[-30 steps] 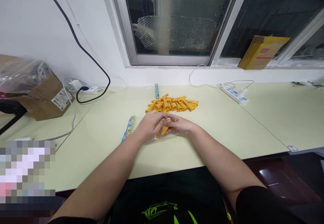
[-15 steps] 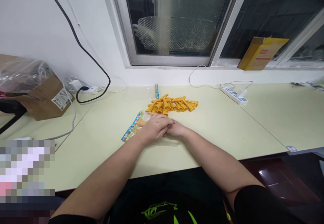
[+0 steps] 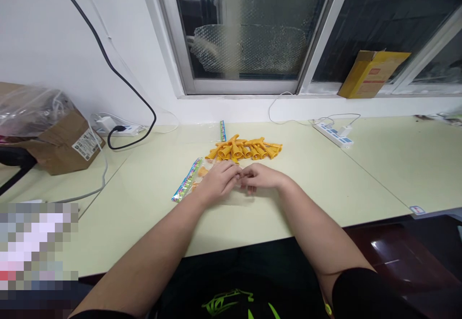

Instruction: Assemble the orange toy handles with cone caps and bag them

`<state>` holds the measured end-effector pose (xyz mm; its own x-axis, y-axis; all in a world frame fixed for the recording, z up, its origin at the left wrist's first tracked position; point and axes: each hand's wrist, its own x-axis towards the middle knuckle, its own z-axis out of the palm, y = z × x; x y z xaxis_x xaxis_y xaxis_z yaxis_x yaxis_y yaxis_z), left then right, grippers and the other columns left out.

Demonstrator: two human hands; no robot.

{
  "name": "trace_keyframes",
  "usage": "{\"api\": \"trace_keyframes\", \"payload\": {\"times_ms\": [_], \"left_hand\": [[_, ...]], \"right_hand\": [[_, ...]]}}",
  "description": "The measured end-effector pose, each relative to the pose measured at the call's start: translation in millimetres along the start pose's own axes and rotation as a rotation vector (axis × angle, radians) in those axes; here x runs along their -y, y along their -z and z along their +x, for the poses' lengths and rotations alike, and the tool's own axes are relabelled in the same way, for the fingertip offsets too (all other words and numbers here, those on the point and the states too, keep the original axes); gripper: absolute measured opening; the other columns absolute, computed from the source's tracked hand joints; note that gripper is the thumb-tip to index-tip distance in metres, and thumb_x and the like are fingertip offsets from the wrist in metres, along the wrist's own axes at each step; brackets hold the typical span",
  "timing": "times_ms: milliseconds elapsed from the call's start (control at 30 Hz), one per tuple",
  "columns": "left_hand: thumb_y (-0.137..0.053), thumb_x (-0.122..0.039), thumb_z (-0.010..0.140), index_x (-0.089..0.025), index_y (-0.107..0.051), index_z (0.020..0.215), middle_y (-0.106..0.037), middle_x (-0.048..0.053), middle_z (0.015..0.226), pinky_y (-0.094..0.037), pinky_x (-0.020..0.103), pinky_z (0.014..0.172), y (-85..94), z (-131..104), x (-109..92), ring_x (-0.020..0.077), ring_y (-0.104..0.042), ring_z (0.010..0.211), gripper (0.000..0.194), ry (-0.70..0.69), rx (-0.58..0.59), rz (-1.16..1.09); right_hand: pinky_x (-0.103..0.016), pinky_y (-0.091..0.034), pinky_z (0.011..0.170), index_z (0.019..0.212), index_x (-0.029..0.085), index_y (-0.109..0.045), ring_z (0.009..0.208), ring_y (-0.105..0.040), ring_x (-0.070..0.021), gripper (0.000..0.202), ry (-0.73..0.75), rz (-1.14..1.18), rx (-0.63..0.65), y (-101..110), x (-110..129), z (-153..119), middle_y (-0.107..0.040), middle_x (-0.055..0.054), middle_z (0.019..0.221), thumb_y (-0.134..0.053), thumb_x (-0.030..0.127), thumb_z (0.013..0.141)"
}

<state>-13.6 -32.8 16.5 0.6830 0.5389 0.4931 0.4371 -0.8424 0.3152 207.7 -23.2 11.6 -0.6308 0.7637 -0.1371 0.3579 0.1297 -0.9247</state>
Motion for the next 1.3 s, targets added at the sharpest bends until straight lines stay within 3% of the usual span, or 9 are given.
{"api": "trace_keyframes", "payload": {"times_ms": [200, 333, 533, 667, 833, 933, 1067, 1167, 1300], "left_hand": [[-0.041, -0.021, 0.103, -0.021, -0.059, 0.104, -0.065, 0.007, 0.101, -0.047, 0.037, 0.087, 2.4, -0.4, 2.7, 0.0217, -0.059, 0.094, 0.019, 0.049, -0.037, 0.016], [-0.042, -0.020, 0.102, -0.022, -0.059, 0.104, -0.065, 0.006, 0.101, -0.047, 0.036, 0.086, 4.5, -1.3, 5.7, 0.0216, -0.061, 0.096, 0.017, 0.119, -0.080, 0.025], [-0.039, -0.018, 0.099, -0.022, -0.057, 0.096, -0.063, 0.005, 0.093, -0.046, 0.035, 0.080, 14.3, -4.1, 7.3, 0.0213, -0.060, 0.088, 0.019, 0.178, -0.146, 0.037], [-0.051, -0.034, 0.097, -0.022, -0.055, 0.093, -0.062, 0.004, 0.090, -0.044, 0.035, 0.077, 16.7, -3.5, 2.6, 0.0212, -0.059, 0.085, 0.012, 0.145, -0.116, 0.038], [-0.062, -0.042, 0.092, -0.022, -0.051, 0.090, -0.061, 0.003, 0.088, -0.044, 0.036, 0.076, 8.4, -0.1, -8.7, 0.0219, -0.058, 0.084, 0.022, 0.105, -0.089, 0.089], [-0.059, -0.029, 0.091, -0.022, -0.053, 0.093, -0.063, 0.005, 0.094, -0.045, 0.038, 0.078, 4.0, 0.9, -15.4, 0.0228, -0.059, 0.088, 0.009, 0.079, -0.070, 0.101], [-0.055, -0.016, 0.085, -0.023, -0.058, 0.095, -0.064, 0.006, 0.101, -0.047, 0.039, 0.083, 2.6, 0.6, -21.2, 0.0239, -0.060, 0.095, 0.013, 0.060, -0.026, 0.088], [-0.057, -0.015, 0.082, -0.023, -0.062, 0.093, -0.063, 0.007, 0.103, -0.048, 0.041, 0.084, 2.1, 0.0, -21.9, 0.0247, -0.060, 0.096, 0.015, 0.055, 0.001, 0.110], [-0.056, -0.015, 0.081, -0.022, -0.068, 0.096, -0.062, 0.008, 0.104, -0.049, 0.043, 0.086, -0.4, -0.7, -19.2, 0.0262, -0.060, 0.097, 0.021, 0.108, -0.010, 0.164]], "right_hand": [[-0.042, -0.048, 0.099, 0.111, 0.018, -0.072, 0.107, -0.061, -0.0261, 0.028, -0.068, -0.491, -0.879, 52.1, -29.5, -6.0, -0.068, -0.012, 0.117, -0.066, 0.028, 0.085], [-0.044, -0.040, 0.107, 0.125, 0.016, -0.069, 0.119, -0.052, -0.0314, 0.043, -0.253, -0.660, -0.949, 66.8, -56.7, 1.7, -0.062, -0.015, 0.127, -0.065, 0.027, 0.084], [-0.046, -0.044, 0.097, 0.116, 0.018, -0.071, 0.111, -0.053, -0.0337, 0.039, -0.385, -0.667, -0.979, 70.7, -64.3, 6.3, -0.065, -0.016, 0.118, -0.068, 0.024, 0.078], [-0.043, -0.047, 0.096, 0.109, 0.019, -0.069, 0.106, -0.058, -0.0289, 0.035, -0.248, -0.499, -1.130, 72.3, -57.8, 3.2, -0.066, -0.012, 0.112, -0.066, 0.027, 0.075], [-0.034, -0.056, 0.084, 0.112, 0.023, -0.053, 0.097, -0.066, -0.0203, 0.040, 0.106, 0.156, -1.283, 74.7, -43.3, -1.4, -0.064, -0.007, 0.112, -0.064, 0.039, 0.077], [-0.031, -0.059, 0.072, 0.114, 0.030, -0.043, 0.090, -0.071, -0.0188, 0.047, 0.172, 0.504, -1.267, 73.4, -33.9, -5.3, -0.064, -0.003, 0.109, -0.068, 0.044, 0.077], [-0.032, -0.060, 0.062, 0.101, 0.028, -0.044, 0.078, -0.072, -0.0206, 0.039, 0.005, 0.733, -0.985, 64.2, -23.6, -8.3, -0.068, -0.002, 0.091, -0.073, 0.039, 0.076], [-0.032, -0.064, 0.070, 0.097, 0.022, -0.056, 0.086, -0.072, -0.0215, 0.029, -0.041, 0.847, -0.690, 55.1, -15.2, -9.3, -0.072, -0.008, 0.095, -0.075, 0.030, 0.077], [-0.034, -0.061, 0.098, 0.105, 0.017, -0.068, 0.115, -0.069, -0.0248, 0.030, 0.121, 0.906, -0.462, 47.7, -4.2, -15.0, -0.071, -0.012, 0.122, -0.072, 0.033, 0.080]]}}
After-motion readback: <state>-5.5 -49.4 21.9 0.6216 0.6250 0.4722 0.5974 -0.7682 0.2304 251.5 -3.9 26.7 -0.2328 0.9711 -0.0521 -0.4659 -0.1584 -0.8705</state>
